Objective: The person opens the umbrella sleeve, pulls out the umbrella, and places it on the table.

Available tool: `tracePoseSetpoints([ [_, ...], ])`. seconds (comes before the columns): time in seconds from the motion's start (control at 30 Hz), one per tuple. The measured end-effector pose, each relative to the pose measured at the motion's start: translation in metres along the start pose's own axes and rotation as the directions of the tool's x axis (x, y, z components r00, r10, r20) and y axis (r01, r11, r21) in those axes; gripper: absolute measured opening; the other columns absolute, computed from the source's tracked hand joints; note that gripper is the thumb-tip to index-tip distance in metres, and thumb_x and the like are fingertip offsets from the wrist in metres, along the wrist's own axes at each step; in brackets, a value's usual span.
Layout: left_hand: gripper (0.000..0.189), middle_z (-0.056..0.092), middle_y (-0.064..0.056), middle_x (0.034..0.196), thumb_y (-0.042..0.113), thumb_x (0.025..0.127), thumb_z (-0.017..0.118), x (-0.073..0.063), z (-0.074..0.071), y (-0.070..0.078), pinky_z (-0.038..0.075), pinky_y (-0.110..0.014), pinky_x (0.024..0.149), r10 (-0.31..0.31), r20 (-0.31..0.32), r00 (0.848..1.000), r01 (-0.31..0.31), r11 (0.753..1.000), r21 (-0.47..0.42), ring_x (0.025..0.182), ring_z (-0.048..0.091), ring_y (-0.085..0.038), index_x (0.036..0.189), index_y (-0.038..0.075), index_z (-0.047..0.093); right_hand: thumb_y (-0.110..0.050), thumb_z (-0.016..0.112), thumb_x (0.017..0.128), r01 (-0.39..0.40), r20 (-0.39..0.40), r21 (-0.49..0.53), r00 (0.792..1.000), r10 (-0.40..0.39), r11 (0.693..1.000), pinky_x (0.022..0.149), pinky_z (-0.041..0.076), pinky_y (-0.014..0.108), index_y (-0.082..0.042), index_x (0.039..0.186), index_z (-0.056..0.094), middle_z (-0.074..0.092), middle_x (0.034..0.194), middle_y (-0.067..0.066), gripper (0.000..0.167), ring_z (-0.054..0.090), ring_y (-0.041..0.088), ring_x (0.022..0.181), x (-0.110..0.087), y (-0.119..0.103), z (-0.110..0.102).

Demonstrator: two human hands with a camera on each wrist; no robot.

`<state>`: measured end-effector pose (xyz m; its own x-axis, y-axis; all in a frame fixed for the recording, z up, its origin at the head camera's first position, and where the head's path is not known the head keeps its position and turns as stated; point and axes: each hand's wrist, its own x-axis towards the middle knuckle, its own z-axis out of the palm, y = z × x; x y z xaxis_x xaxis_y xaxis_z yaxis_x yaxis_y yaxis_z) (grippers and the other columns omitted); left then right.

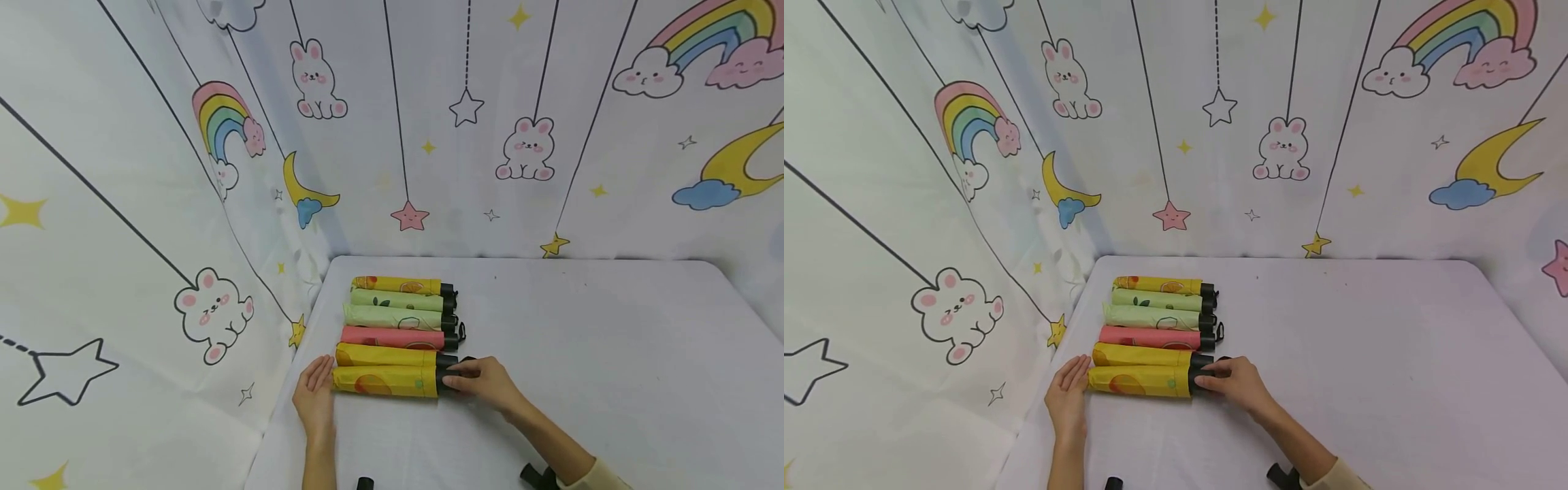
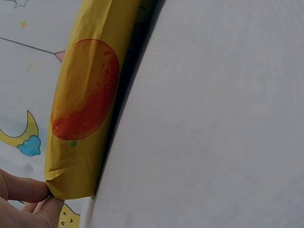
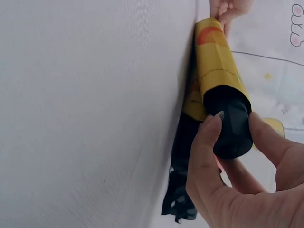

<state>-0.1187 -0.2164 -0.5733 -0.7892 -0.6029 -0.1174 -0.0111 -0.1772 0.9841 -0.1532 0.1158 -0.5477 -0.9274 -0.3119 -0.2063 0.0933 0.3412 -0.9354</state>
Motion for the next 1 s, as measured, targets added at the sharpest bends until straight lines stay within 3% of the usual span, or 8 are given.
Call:
tracePoseSetpoints([
  [0.2, 0.041, 0.063, -0.021, 0.142, -0.009, 0.102, 0.055, 0.0031, -0.0021, -0.0032, 0.051, -0.020, 0.098, -0.012, 0.009, 1.000, 0.012, 1.000, -0.024, 0.129, 0.064, -0.028, 0.143, -0.003, 0.056, -0.019, 0.083, 0.091, -0.043, -0.011, 0.194, 0.999, 0.046, 0.980, 0.081, 0.063, 0.039, 0.008, 0.120, 0.073, 0.071, 0.121, 0.023, 0.041, 0.078, 0.033, 0.093, 0.0000, -0.0002, 0.0039],
  [0.33, 0.042, 0.062, -0.022, 0.143, -0.010, 0.102, 0.055, 0.0074, -0.0042, -0.0073, 0.051, -0.021, 0.099, -0.027, 0.016, 1.000, 0.028, 0.998, -0.058, 0.130, 0.063, -0.027, 0.144, -0.004, 0.055, -0.017, 0.083, 0.091, -0.063, -0.018, 0.256, 0.997, 0.070, 0.965, 0.082, 0.063, 0.040, 0.010, 0.121, 0.072, 0.067, 0.126, 0.025, 0.042, 0.078, 0.035, 0.093, 0.0006, -0.0003, 0.0053],
  [0.83, 0.044, 0.060, -0.022, 0.145, -0.011, 0.102, 0.055, 0.0064, -0.0057, -0.0027, 0.052, -0.022, 0.099, -0.040, 0.026, 0.999, 0.042, 0.995, -0.091, 0.130, 0.064, -0.024, 0.145, -0.005, 0.053, -0.020, 0.085, 0.089, -0.122, -0.031, 0.352, 0.989, 0.141, 0.928, 0.085, 0.062, 0.037, 0.007, 0.117, 0.076, 0.070, 0.124, 0.020, 0.040, 0.078, 0.031, 0.094, -0.0051, -0.0048, 0.0070],
  [1.0, 0.044, 0.060, -0.022, 0.145, -0.011, 0.101, 0.056, 0.0067, -0.0050, -0.0026, 0.052, -0.022, 0.098, -0.034, 0.015, 0.999, 0.035, 0.995, -0.094, 0.128, 0.065, -0.022, 0.144, -0.005, 0.053, -0.019, 0.084, 0.090, -0.134, -0.041, 0.389, 0.986, 0.162, 0.911, 0.086, 0.062, 0.038, 0.009, 0.120, 0.073, 0.063, 0.132, 0.025, 0.043, 0.077, 0.031, 0.098, -0.0082, -0.0045, 0.0065],
])
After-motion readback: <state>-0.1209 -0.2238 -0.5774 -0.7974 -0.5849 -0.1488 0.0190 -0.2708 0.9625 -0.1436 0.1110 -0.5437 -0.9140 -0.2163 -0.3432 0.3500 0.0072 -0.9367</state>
